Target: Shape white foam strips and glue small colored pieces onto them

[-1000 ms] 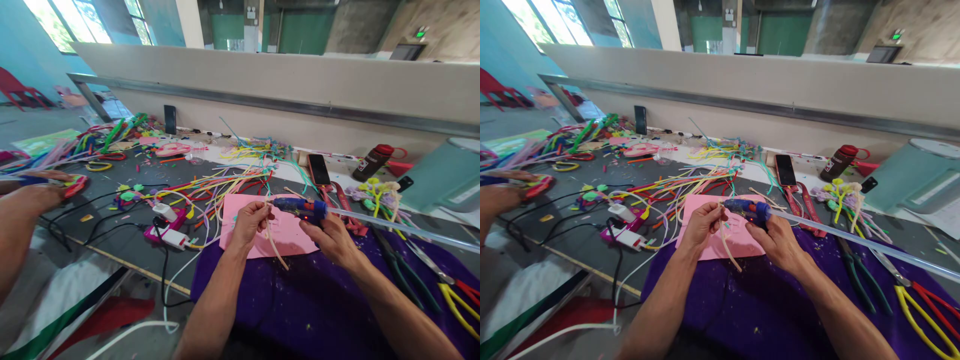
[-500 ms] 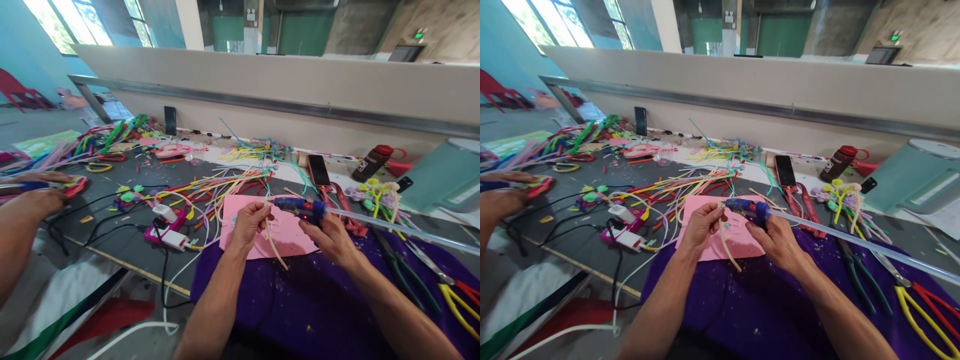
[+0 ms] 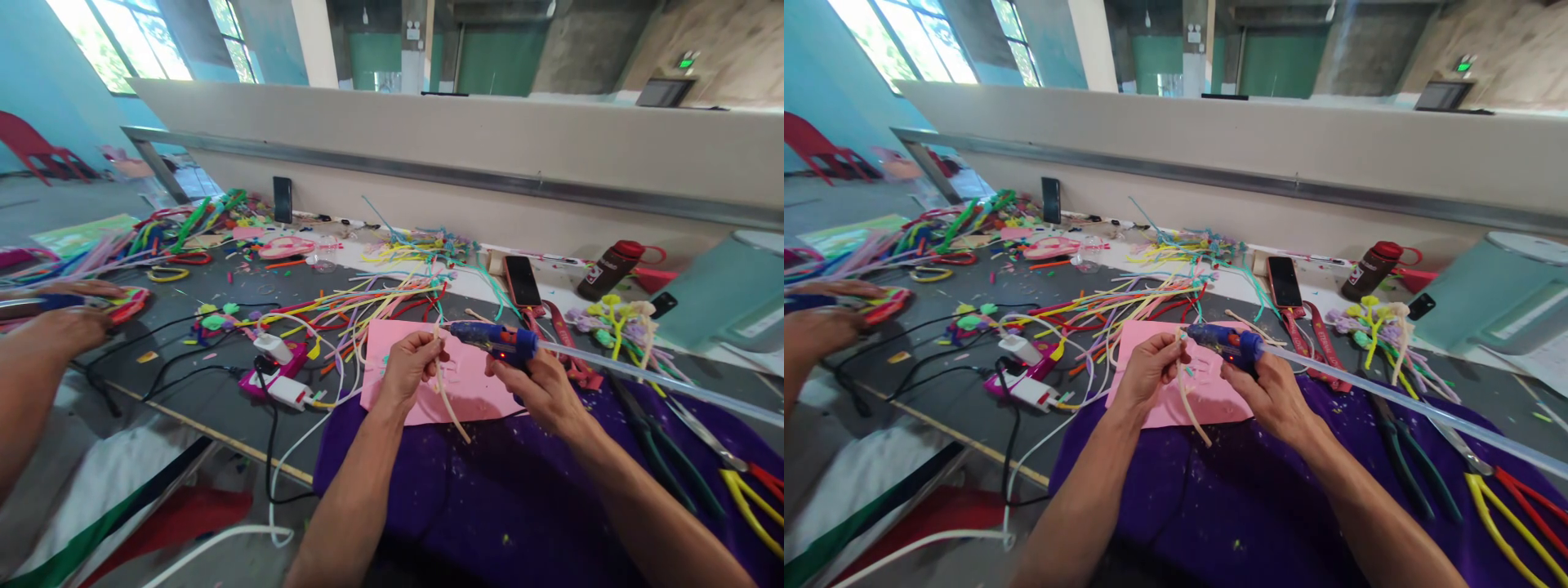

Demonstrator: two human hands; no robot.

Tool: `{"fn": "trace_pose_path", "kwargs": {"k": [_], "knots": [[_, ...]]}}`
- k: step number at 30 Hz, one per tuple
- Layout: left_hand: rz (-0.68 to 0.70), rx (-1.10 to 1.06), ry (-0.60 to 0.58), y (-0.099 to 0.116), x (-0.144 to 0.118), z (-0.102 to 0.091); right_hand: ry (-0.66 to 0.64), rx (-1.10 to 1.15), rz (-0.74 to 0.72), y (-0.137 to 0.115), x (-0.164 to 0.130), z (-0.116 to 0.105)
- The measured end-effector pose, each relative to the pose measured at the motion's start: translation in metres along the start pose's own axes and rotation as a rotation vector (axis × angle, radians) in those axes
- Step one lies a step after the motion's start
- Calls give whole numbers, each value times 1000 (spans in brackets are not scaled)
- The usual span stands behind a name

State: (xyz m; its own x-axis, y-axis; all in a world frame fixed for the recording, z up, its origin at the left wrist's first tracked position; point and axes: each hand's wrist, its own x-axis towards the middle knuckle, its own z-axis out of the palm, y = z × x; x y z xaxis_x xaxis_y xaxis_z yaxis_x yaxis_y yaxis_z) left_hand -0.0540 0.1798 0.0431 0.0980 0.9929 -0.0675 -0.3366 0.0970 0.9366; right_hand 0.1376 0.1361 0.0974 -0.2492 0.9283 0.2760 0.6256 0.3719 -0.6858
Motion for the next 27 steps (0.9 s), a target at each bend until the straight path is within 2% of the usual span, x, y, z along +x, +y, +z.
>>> {"fn": "trace_pose_path", "kwargs": {"k": [6,13,27], "knots": [[-6,-15,4,1,0,0,37,-37,18,1,-2,0],[-17,-35,3,5,-2,1,5,-56,-15,2,-1,3],[4,16,-27,4,-2,2,22,-69,-13,2,-1,4]]}}
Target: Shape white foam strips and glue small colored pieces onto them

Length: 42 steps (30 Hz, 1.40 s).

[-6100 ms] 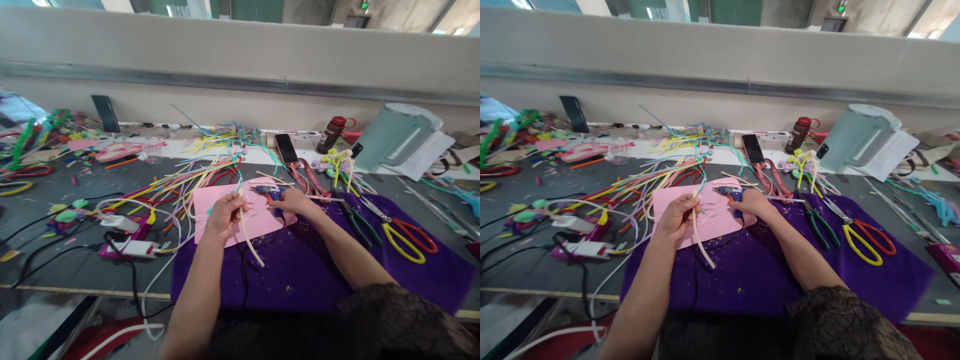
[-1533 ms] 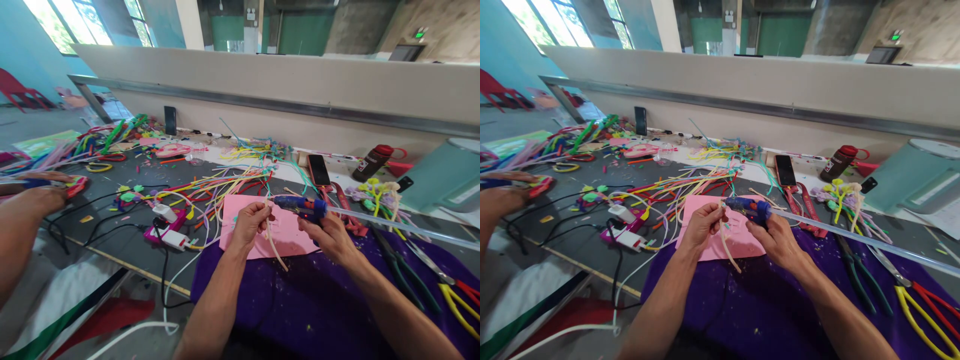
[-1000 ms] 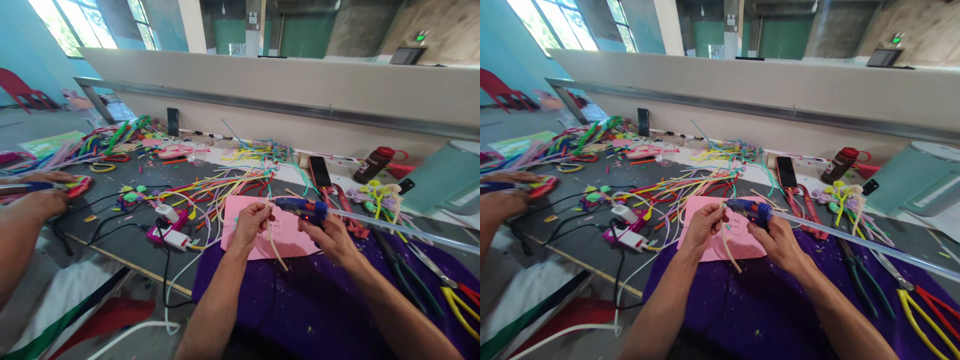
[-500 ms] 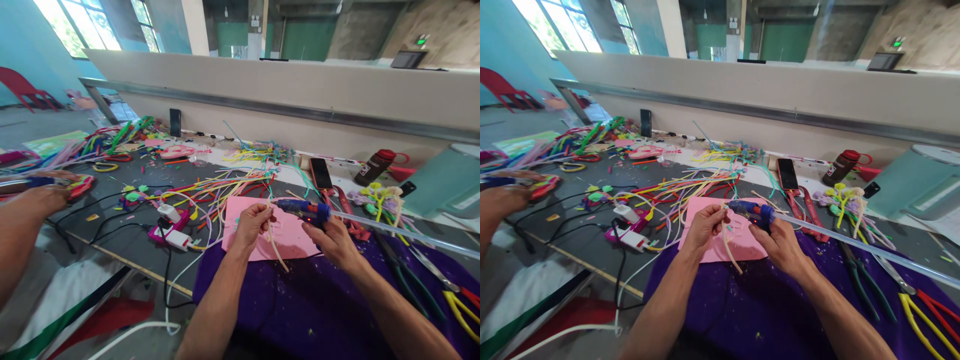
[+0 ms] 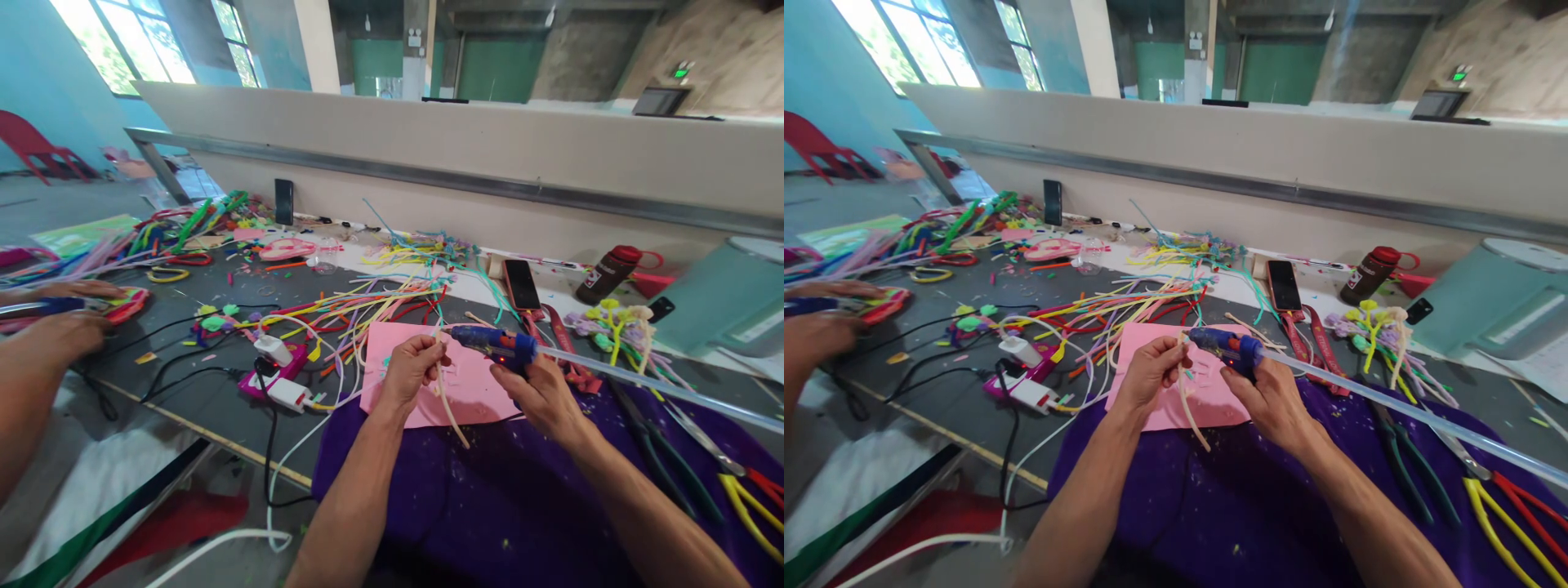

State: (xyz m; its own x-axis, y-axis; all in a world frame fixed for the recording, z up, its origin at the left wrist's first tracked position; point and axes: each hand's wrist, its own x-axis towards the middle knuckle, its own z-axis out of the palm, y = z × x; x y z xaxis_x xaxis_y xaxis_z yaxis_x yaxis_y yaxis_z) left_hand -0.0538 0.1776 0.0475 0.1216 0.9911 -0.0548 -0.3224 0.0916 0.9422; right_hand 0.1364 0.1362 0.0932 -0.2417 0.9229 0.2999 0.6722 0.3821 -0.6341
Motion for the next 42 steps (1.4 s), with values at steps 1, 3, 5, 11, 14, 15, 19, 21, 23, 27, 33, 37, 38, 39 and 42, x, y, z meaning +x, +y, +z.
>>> {"fn": "trace_pose_path", "kwargs": {"k": [1,3,5,11,14,15,19,21,23,27,33,37,38,39,42], "knots": [[-1,-1,1,0,0,0,-1,-7,3,0,0,0],[-3,-7,5,0,1,0,-9,-14,2,-2,1,-1],[-3,-18,16,0,1,-1,-26,-11,-12,-4,1,-1],[-12,-34,34,1,0,-1,-29,-10,-8,-3,1,-1],[-30,-15,23,1,0,-1,-6,3,21,-1,1,-1],[-34,-8,22,1,-1,-1,-3,5,28,-1,1,-2],[-21,-5,32,2,0,-1,-19,3,29,-3,1,-3],[-16,-16,41,3,0,-1,-29,7,11,-3,1,-3],[-21,-20,43,3,0,-1,-33,9,0,-3,1,-2],[-43,1,23,3,0,-1,-16,14,34,0,1,0],[-40,9,34,2,0,-1,6,17,40,2,1,1],[-21,-20,35,1,0,-2,-29,20,6,0,1,0],[-20,-28,34,1,1,-2,-31,20,3,0,1,0],[-21,-36,31,1,1,-2,-32,19,4,-1,1,0],[-43,-48,11,2,1,-3,-23,12,17,0,0,0]]}}
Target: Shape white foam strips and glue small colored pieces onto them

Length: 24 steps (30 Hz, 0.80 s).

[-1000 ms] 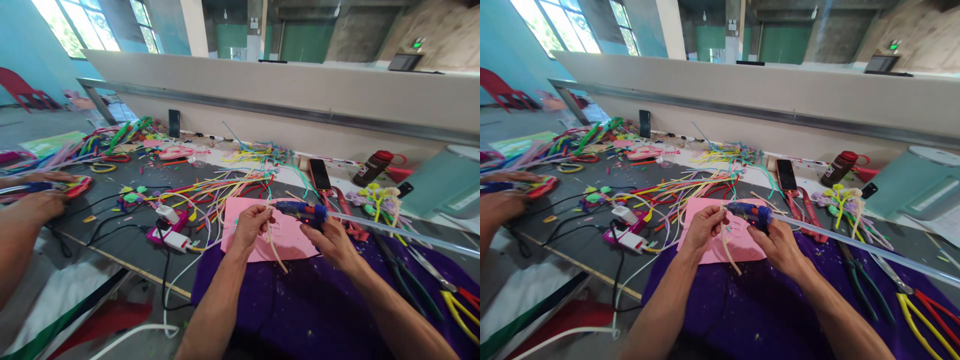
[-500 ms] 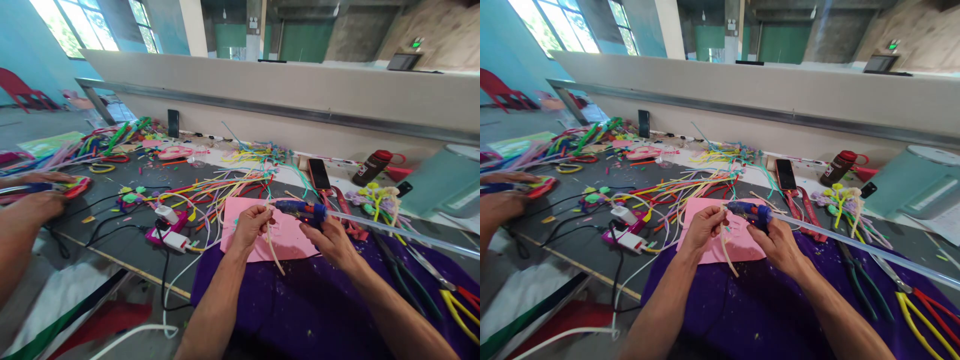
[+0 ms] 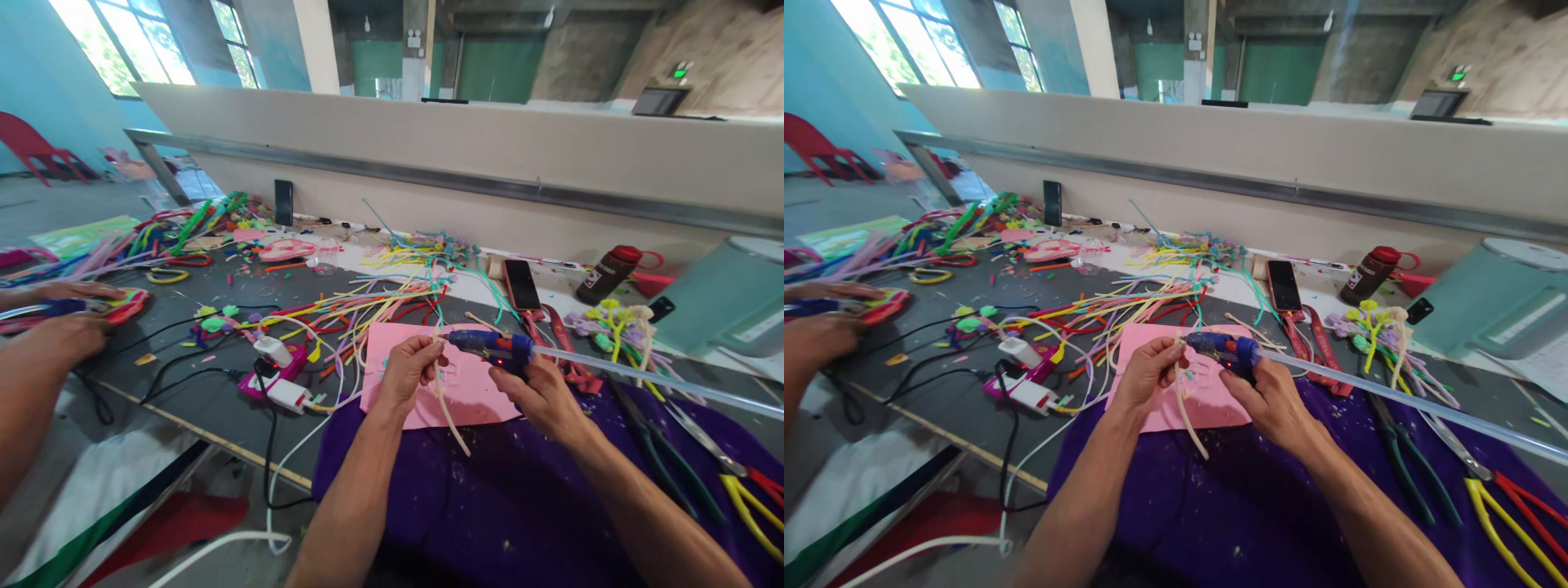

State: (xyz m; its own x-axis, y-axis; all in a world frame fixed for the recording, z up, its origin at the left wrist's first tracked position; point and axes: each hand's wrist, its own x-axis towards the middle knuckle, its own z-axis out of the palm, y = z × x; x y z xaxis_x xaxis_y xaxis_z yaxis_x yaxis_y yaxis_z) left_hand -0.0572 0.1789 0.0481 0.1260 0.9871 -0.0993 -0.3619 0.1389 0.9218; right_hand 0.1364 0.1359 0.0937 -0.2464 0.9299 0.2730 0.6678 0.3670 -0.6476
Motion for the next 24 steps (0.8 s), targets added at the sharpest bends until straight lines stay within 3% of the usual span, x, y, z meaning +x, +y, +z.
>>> {"fn": "trace_pose_path", "kwargs": {"k": [7,24], "knots": [[-62,23,-42,3,-1,0,13,21,21,0,1,0],[-15,53,-2,0,-1,1,-27,165,17,-1,3,3]]}}
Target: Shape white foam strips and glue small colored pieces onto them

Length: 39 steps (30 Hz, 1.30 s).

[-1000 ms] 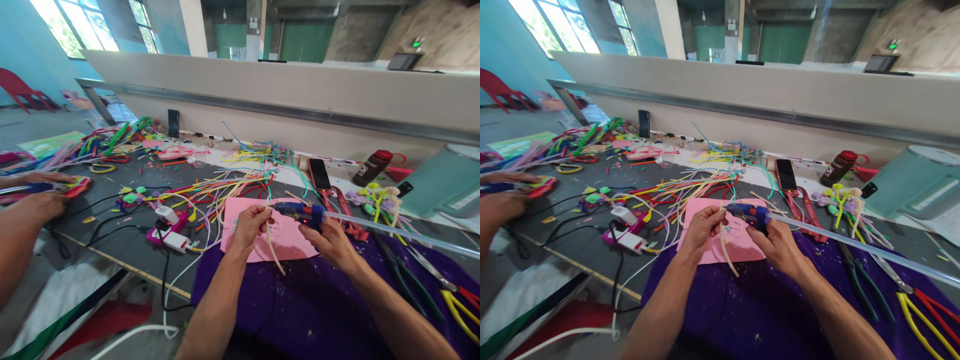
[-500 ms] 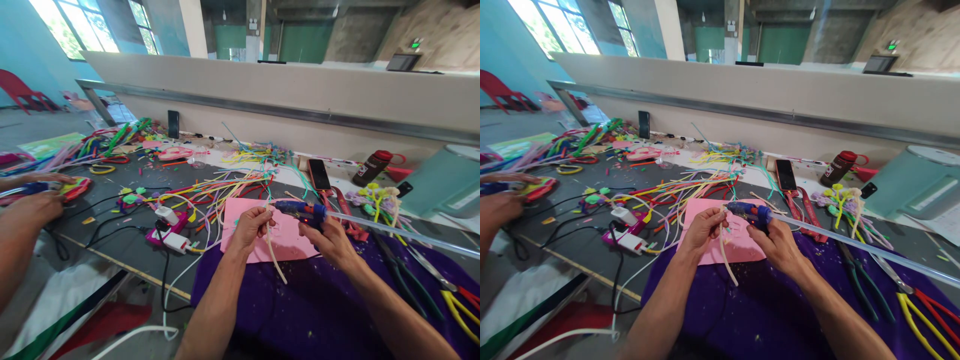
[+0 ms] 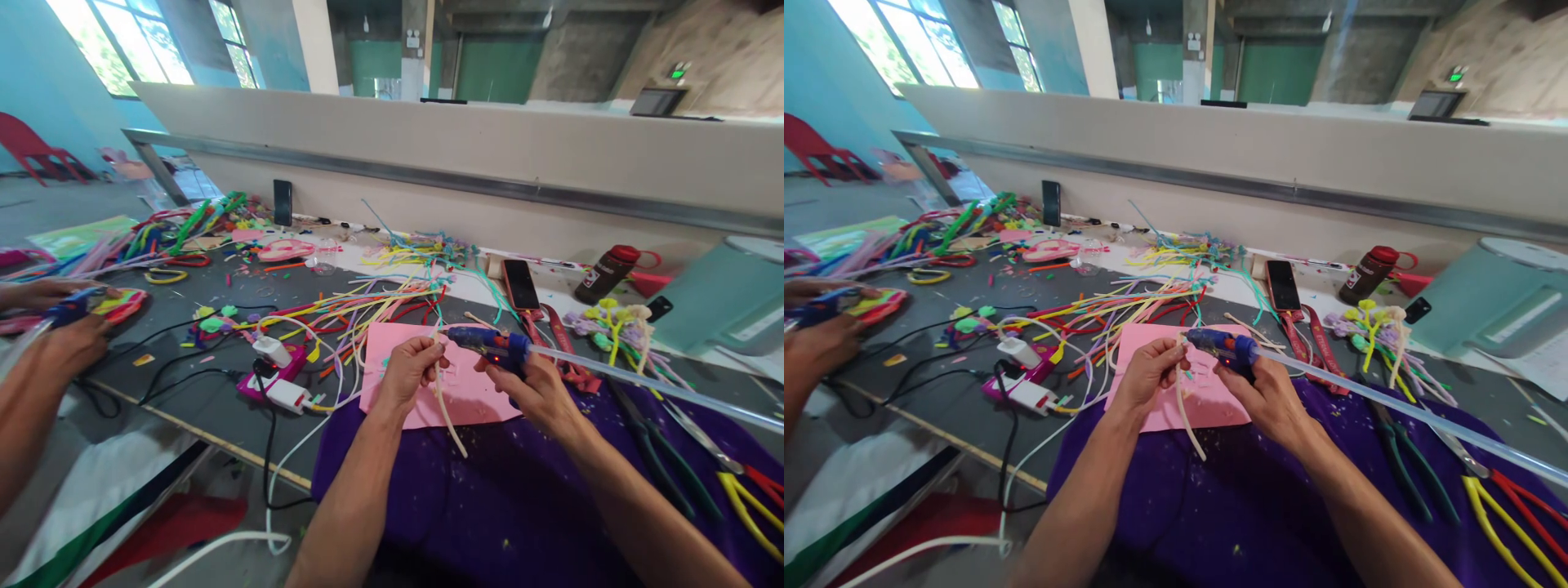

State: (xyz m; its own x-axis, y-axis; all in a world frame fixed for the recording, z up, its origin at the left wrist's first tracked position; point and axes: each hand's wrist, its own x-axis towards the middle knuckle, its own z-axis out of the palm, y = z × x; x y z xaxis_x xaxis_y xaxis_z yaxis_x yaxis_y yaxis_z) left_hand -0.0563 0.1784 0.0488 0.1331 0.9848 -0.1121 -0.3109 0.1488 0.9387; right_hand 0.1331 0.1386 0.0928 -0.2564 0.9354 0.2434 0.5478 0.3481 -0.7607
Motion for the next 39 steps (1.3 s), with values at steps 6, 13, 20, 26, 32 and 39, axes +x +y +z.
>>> {"fn": "trace_pose_path", "kwargs": {"k": [6,13,20,26,32,39], "knots": [[11,-10,2,-1,0,0,-4,11,14,0,1,-2],[10,-2,5,-1,0,-1,94,-89,-24,4,-1,-1],[3,-15,2,-1,1,-1,51,-50,-16,1,-2,-2],[-6,-32,28,0,1,-1,-28,-21,-15,0,0,-3],[3,-35,14,0,0,-1,31,-132,13,5,-1,0],[4,-31,16,-1,0,-1,32,-100,-10,7,-3,1]]}}
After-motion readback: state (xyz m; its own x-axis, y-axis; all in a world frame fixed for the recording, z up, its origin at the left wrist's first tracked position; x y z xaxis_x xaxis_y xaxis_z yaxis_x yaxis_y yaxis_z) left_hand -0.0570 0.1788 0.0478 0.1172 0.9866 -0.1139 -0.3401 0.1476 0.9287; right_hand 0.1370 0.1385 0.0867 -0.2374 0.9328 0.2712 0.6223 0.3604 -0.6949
